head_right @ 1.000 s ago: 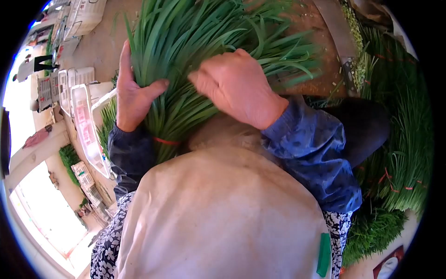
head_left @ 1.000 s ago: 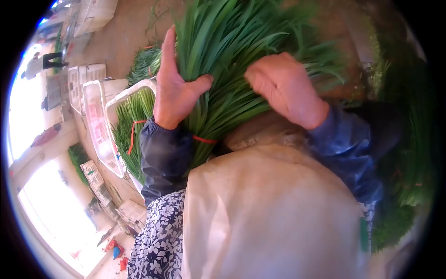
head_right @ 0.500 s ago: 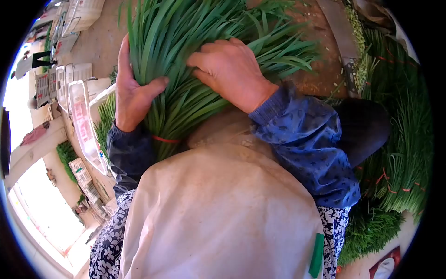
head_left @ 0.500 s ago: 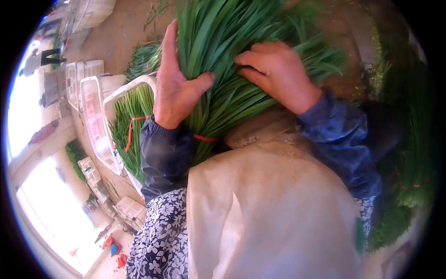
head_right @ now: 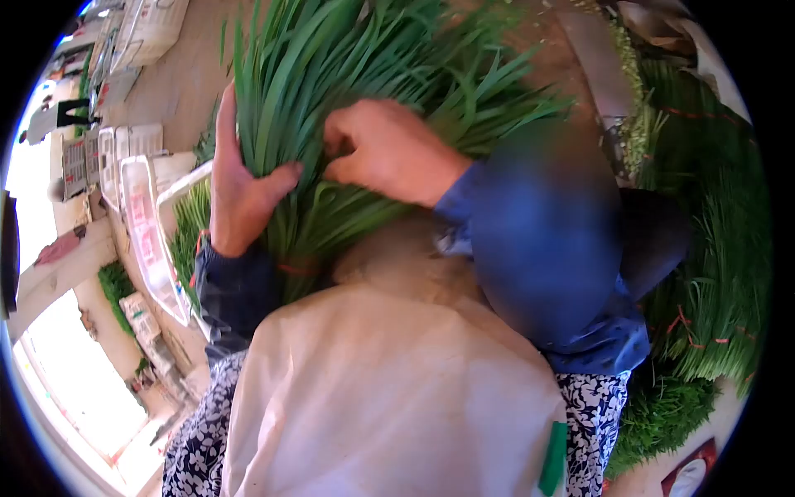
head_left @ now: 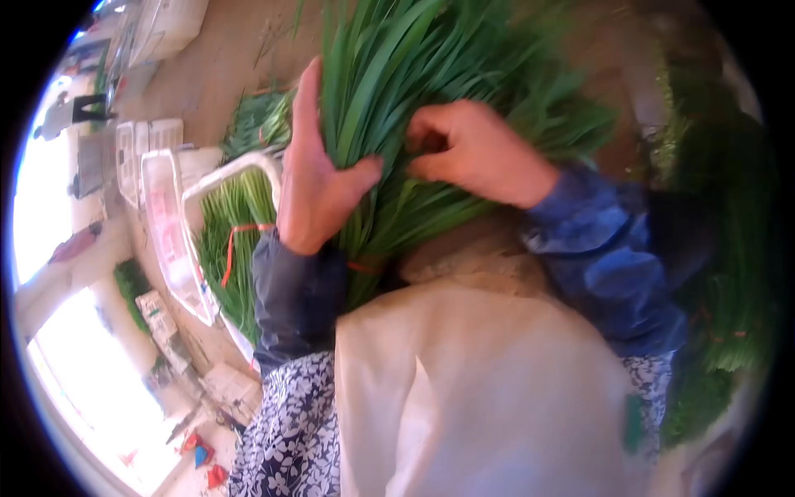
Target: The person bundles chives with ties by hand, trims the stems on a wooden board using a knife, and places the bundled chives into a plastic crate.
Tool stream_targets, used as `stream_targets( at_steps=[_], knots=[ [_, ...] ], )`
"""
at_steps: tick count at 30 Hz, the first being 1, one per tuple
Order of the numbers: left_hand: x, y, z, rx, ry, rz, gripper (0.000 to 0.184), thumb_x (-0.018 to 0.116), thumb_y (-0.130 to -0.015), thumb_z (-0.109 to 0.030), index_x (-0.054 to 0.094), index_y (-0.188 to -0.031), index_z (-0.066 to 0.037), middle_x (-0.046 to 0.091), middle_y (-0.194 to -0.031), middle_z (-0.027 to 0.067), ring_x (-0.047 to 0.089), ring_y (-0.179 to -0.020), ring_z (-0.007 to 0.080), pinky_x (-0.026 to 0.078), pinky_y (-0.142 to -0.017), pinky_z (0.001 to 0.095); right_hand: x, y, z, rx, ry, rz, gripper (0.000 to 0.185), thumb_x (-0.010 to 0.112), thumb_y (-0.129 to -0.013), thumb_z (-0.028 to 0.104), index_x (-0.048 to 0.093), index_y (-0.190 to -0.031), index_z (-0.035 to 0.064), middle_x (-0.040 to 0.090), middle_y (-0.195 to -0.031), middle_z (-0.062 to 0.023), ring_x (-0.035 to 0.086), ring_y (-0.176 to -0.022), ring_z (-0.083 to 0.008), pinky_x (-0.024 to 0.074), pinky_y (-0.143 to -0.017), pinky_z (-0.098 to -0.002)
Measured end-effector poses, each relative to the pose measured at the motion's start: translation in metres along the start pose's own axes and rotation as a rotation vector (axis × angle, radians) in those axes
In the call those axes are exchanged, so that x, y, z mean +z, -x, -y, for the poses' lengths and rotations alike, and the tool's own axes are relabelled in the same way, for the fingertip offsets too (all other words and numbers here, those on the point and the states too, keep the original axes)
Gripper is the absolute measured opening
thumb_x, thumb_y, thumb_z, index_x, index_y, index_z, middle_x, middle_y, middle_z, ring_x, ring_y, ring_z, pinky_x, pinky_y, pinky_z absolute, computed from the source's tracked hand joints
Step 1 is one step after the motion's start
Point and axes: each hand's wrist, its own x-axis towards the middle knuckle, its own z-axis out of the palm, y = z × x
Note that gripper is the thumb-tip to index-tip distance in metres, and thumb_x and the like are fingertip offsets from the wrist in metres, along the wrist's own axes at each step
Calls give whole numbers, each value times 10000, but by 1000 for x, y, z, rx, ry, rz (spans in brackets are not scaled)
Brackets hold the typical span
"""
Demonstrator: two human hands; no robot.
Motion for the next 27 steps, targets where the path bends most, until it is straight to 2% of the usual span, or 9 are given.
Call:
stream_targets(
  at_steps=[2, 8, 15, 17, 18, 21, 23, 26, 27],
  knots=[
    [2, -1, 4, 26, 72, 3, 952, 639, -665, 51, 192, -1502, -25, 515, -1312, 182, 537, -1185, 246, 428, -1008, 341, 0, -1, 2, -8, 78, -16, 159, 742, -716, 85, 622, -773, -3, 601, -621, -58, 549, -582, -111, 446, -544, -294],
    [1, -1, 2, -39, 82, -2, 974, 627, -664, 62, 154, -1510, -28, 519, -1318, 171, 550, -1178, 249, 430, -1006, 332, 3, -5, 9, 2, 304, -5, 195, 712, -716, 174, 664, -804, 7, 648, -725, -160, 636, -728, -341, 483, -651, -417],
    [2, 3, -4, -98, 136, 32, 997, 644, -663, 18, 132, -1518, -12, 448, -1387, 161, 466, -1254, 244, 350, -1077, 352, 8, 4, 5, -410, 626, -164, 73, 640, -753, 88, 602, -741, 27, 583, -768, -129, 590, -805, -345, 474, -687, -437],
    [2, 3, -6, -39, 98, 1, 929, 620, -697, 31, 162, -1504, -13, 558, -1280, 186, 571, -1148, 255, 425, -1008, 345, -13, 7, -1, -477, 813, -337, 43, 603, -653, 40, 598, -694, 30, 580, -738, -157, 584, -744, -363, 484, -686, -460],
    [1, 3, -3, 9, 53, -8, 915, 619, -700, 32, 177, -1500, -12, 556, -1286, 189, 568, -1156, 256, 422, -1011, 346, -36, 9, -6, -465, 763, -490, 23, 583, -697, 40, 578, -699, 18, 563, -726, -171, 575, -734, -370, 482, -682, -447],
    [-1, 3, 1, 59, -20, -27, 884, 620, -707, 23, 211, -1491, -8, 551, -1301, 195, 559, -1182, 265, 414, -1022, 347, -128, 56, 0, 47, 845, -572, 225, 565, -864, 121, 658, -1066, 80, 660, -980, -136, 618, -957, -341, 498, -780, -406],
    [0, 1, -3, 8, 12, -24, 890, 637, -702, 13, 221, -1488, -14, 547, -1309, 201, 555, -1194, 276, 409, -1030, 354, -183, 104, -35, 129, 1460, -607, 326, 558, -852, 84, 622, -1171, 98, 647, -1047, -135, 596, -1025, -334, 485, -835, -411],
    [3, -2, -4, -13, 24, -3, 929, 673, -681, -1, 222, -1492, -22, 552, -1304, 205, 560, -1192, 281, 414, -1027, 358, -154, 115, -2, 187, 1465, -639, 401, 533, -826, 22, 589, -1218, 86, 627, -1132, -142, 567, -1097, -342, 464, -910, -426],
    [2, -3, 1, -14, 18, 4, 929, 673, -681, -1, 222, -1492, -22, 552, -1304, 205, 560, -1192, 281, 414, -1027, 358, -129, 99, 14, -120, 1212, -652, 407, 523, -782, -29, 603, -1172, 53, 620, -1156, -165, 575, -1084, -366, 468, -929, -440]
  ],
)
